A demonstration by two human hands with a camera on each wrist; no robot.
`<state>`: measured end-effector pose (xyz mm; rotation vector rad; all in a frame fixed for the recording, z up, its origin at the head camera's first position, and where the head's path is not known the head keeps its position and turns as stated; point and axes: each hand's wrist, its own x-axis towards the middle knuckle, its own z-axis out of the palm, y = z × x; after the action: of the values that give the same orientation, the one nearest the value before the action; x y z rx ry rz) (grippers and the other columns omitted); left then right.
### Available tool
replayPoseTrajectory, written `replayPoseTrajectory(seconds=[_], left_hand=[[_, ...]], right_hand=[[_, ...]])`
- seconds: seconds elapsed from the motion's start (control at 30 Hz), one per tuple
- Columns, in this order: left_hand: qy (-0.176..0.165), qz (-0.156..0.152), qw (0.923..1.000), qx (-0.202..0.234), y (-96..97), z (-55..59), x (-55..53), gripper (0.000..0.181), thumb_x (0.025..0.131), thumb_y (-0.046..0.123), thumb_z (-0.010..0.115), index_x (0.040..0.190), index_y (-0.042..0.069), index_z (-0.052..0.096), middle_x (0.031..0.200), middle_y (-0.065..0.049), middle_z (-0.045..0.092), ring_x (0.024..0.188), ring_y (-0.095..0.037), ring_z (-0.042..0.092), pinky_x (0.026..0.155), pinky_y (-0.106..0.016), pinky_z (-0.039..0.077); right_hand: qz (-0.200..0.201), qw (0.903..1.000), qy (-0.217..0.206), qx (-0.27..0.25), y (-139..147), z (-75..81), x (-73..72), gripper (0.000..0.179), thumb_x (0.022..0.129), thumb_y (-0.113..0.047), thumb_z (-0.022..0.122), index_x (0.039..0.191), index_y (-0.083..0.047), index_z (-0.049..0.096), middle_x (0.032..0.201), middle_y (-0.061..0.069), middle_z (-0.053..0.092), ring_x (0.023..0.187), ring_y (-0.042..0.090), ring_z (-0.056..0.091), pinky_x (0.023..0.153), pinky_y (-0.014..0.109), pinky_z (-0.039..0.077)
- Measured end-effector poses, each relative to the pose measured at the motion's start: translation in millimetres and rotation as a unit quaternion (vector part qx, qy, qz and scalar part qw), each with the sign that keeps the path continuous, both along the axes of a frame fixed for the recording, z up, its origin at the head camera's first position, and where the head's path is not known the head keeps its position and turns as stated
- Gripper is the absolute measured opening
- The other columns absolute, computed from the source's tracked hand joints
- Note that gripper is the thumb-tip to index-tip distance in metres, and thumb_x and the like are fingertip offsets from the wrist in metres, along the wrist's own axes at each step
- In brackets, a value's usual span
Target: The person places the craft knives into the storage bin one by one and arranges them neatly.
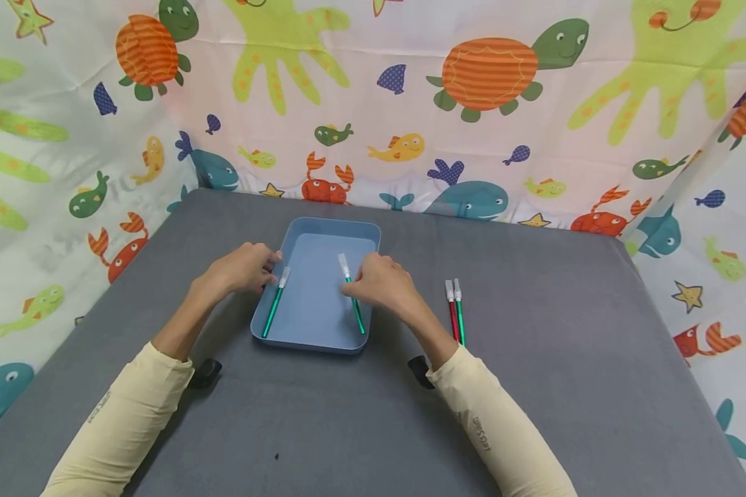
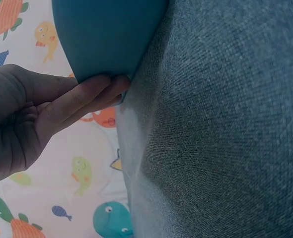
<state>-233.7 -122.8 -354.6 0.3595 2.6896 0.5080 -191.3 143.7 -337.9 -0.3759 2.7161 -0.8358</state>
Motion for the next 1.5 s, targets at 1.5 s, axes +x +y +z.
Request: replayPoseTrajectory(seconds=[1.5], left_hand=[[-0.015, -0.013, 0.9998, 0.005, -5.4, -3.8, -4.1, 0.055, 0.101, 0.006, 0.067, 0.153, -0.003, 0.049, 0.148, -0.024, 0.06, 0.097, -0.023, 0.07, 0.083, -0.035, 0.06]], right_hand=[[0.047, 0.9899, -0.095, 0.094, -99, -45.7, -28.8, 0.036, 0.092, -0.039, 0.081, 0.073, -0.012, 0.068, 0.057, -0.001, 0.058, 0.056, 0.012, 0.056, 0.054, 0.028, 0.037]])
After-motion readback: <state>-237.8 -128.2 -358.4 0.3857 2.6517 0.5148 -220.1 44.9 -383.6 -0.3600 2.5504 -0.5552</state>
